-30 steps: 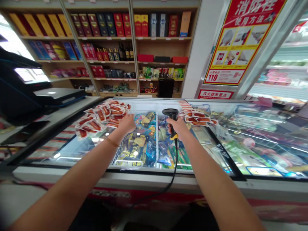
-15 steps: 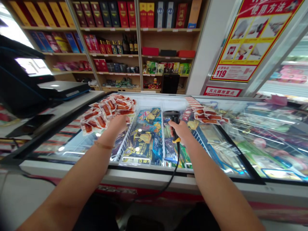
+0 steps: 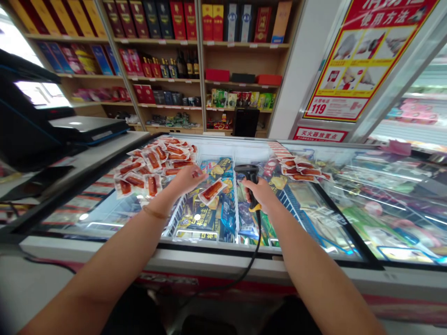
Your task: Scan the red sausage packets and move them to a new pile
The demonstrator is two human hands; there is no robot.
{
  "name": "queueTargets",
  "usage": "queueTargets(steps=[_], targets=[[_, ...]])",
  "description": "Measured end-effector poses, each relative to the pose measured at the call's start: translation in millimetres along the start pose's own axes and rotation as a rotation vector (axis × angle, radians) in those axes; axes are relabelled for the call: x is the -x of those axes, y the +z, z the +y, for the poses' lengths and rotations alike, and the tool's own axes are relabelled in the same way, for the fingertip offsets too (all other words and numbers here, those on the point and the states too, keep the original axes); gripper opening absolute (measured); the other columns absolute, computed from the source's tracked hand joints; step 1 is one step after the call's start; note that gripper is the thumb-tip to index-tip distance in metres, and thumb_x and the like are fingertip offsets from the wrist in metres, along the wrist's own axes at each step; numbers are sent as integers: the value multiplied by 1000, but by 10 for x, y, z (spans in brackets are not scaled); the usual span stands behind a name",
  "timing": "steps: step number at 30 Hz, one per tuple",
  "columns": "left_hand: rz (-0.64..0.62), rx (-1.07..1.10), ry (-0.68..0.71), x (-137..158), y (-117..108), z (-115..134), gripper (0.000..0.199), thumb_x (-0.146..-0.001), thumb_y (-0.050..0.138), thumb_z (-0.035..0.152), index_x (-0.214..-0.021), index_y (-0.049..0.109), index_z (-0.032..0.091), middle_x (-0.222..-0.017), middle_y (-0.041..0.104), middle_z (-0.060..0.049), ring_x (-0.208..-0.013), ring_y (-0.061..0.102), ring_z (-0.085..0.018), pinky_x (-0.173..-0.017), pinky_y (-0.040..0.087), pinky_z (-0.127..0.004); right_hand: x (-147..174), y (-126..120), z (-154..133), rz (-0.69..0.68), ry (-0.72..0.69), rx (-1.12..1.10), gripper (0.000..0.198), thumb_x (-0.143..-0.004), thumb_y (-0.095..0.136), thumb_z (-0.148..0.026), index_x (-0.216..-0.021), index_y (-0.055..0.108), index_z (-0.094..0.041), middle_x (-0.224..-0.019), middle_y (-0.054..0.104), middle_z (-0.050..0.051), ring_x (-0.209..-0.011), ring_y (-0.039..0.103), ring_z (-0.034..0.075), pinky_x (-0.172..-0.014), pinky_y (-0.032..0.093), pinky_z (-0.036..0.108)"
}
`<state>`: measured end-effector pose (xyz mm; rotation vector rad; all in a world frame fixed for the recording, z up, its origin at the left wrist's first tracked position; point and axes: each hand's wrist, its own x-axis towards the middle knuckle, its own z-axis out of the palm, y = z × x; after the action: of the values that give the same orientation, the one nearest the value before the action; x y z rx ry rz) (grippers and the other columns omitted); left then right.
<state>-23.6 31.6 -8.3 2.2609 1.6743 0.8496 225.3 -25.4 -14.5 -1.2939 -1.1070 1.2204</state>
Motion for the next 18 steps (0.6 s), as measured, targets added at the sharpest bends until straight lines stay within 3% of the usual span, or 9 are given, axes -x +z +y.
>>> queueTargets(steps=[4,6,10,18], targets=[[-387,-75,-26,84,-116,6,36,-65,69,56,-64,67,20,-58,62,-3,-53,54,-17,-54,35,-28,-12,4,16,-3,0,1,19,-74,68,-28,-80,53,-18,-53,52,-4,-37,47,9,-33,35,20],[-459,-70,4,101,-119,60,30,-62,73,50,-63,67,21,-58,63,-2,-53,55,-16,-54,34,-27,-12,4,20,-6,0,8,19,-74,68,-29,-80,53,-18,-54,52,-4,-37,47,9,-33,35,20],[-340,42,-8,52,-50,84,23,-65,72,39,-72,69,18,-67,66,-3,-61,59,-17,-56,37,-26,-7,8,16,-19,-13,19,22,-72,70,-30,-81,54,-18,-54,52,-4,-38,47,9,-34,37,21],[-28,491,-296,-141,267,-119,17,-75,66,25,-88,63,15,-64,63,0,-54,58,-11,-55,46,-21,91,80,16,-69,-37,52,28,-71,70,-35,-87,53,-19,-55,52,-5,-38,47,9,-36,37,21]])
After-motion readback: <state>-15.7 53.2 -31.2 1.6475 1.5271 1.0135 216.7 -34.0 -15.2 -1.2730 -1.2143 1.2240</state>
